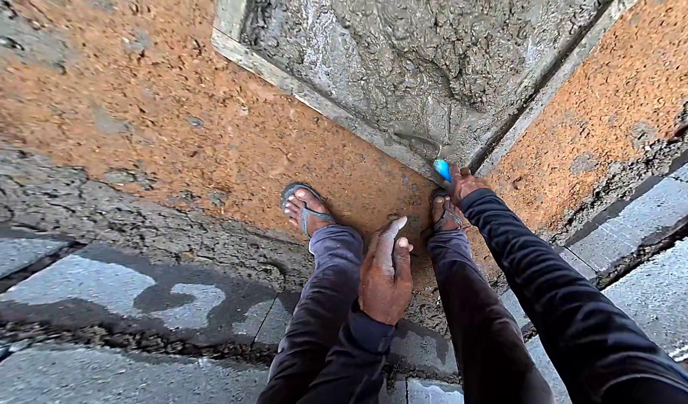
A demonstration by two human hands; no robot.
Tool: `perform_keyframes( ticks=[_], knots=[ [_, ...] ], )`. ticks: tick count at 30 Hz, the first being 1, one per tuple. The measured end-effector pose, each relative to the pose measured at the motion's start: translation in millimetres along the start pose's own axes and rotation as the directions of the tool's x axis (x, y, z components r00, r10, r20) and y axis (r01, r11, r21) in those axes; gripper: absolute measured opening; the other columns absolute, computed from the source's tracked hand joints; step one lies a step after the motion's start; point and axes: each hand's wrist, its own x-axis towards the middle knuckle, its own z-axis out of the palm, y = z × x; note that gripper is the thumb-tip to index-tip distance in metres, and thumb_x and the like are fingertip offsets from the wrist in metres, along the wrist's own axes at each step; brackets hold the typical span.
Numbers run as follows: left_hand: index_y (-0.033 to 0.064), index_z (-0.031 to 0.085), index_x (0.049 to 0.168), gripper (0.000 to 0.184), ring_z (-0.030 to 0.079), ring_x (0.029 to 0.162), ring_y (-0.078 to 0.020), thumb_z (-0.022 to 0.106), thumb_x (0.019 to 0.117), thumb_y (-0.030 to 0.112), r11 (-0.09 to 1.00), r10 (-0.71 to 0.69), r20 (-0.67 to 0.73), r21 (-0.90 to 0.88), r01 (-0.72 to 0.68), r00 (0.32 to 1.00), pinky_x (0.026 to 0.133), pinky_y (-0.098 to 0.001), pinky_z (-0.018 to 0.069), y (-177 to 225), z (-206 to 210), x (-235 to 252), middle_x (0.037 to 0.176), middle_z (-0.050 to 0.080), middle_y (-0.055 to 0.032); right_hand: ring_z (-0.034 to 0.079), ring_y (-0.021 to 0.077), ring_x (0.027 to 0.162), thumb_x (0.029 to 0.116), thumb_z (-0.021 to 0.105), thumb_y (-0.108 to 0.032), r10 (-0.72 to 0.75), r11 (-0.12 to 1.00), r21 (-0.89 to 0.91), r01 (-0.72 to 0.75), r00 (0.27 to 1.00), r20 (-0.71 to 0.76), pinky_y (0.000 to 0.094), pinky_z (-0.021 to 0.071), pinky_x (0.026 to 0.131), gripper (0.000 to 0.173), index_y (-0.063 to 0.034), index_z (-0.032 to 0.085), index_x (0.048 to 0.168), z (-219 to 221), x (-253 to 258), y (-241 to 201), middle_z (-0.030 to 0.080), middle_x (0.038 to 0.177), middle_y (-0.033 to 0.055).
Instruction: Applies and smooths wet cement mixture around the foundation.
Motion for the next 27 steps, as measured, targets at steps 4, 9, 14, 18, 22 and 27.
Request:
perform_keyframes(
  ticks=[4, 9, 14, 18, 22, 27],
  knots=[
    [0.0071, 0.061, 0.139, 0.038, 0.073, 0.093, -0.0136, 0.044, 0.108, 0.023, 1.0, -0.025, -0.009, 0.016, 0.025, 1.0, 0.082, -0.0341, 0.0642, -2.6, 1.4, 1.3, 0.124, 0.069, -0.0088, 0.065, 0.0437, 0.12, 0.1072, 0.049, -0.046, 0.123, 0.932, 0.357, -0.059, 0.98, -0.159, 0.0642, 0.0506, 0.101, 0.062, -0.0131, 0.037, 0.159, 27.7, -9.0, -2.7, 0.064, 0.136, 0.0233],
    [0.0046, 0.061, 0.139, 0.041, 0.072, 0.096, -0.014, 0.043, 0.1082, 0.025, 1.0, -0.019, 0.011, 0.013, 0.018, 1.0, 0.084, -0.0342, 0.0638, -1.9, 2.7, -0.8, 0.127, 0.068, -0.011, 0.066, 0.0285, 0.067, 0.1062, 0.053, -0.043, 0.121, 0.534, 0.845, 0.037, 0.985, -0.12, 0.0503, 0.0592, 0.064, 0.053, -0.0159, 0.048, 0.151, 71.0, -40.0, 57.0, 0.069, 0.093, 0.017],
    [0.0016, 0.061, 0.136, 0.04, 0.073, 0.095, -0.0149, 0.043, 0.1077, 0.022, 1.0, -0.005, -0.009, -0.014, 0.005, 1.0, 0.083, -0.0345, 0.0645, -0.6, -5.0, 2.1, 0.128, 0.068, -0.0118, 0.056, 0.0209, 0.048, 0.1107, 0.048, -0.036, 0.255, 0.281, 0.952, -0.117, 0.966, 0.043, 0.0398, 0.0539, 0.047, 0.04, -0.0056, 0.056, 0.135, 71.7, -19.2, 60.2, 0.06, 0.072, 0.0113],
    [0.0017, 0.063, 0.135, 0.039, 0.073, 0.098, -0.0155, 0.044, 0.108, 0.022, 1.0, -0.017, -0.004, -0.023, 0.017, 1.0, 0.084, -0.0343, 0.0646, -0.3, -7.2, 2.0, 0.129, 0.068, -0.0119, 0.061, 0.0228, 0.06, 0.1067, 0.055, -0.041, 0.237, 0.318, 0.946, -0.065, 0.971, -0.013, 0.0437, 0.0564, 0.059, 0.039, -0.0076, 0.062, 0.126, 27.9, 0.2, -2.2, 0.064, 0.08, 0.0136],
    [0.0025, 0.063, 0.136, 0.04, 0.073, 0.097, -0.0148, 0.042, 0.1082, 0.023, 1.0, -0.009, 0.022, 0.008, 0.009, 1.0, 0.084, -0.0344, 0.0642, 3.0, -4.9, 5.4, 0.129, 0.068, -0.0113, 0.068, 0.0411, 0.107, 0.1056, 0.055, -0.045, 0.144, 0.732, 0.681, -0.03, 0.983, -0.111, 0.0637, 0.0541, 0.091, 0.05, -0.0099, 0.057, 0.142, 4.4, 0.4, -34.3, 0.069, 0.118, 0.0249],
    [0.0047, 0.062, 0.137, 0.039, 0.073, 0.096, -0.0142, 0.042, 0.1077, 0.02, 0.999, -0.034, 0.022, -0.014, 0.034, 0.999, 0.083, -0.0338, 0.0643, 7.4, -5.1, 11.2, 0.132, 0.067, -0.0108, 0.067, 0.0443, 0.115, 0.1013, 0.058, -0.035, 0.121, 0.955, 0.291, -0.053, 0.968, -0.221, 0.0646, 0.0542, 0.093, 0.067, -0.0159, 0.035, 0.162, 9.8, -44.1, -26.2, 0.059, 0.143, 0.0224]
  ],
)
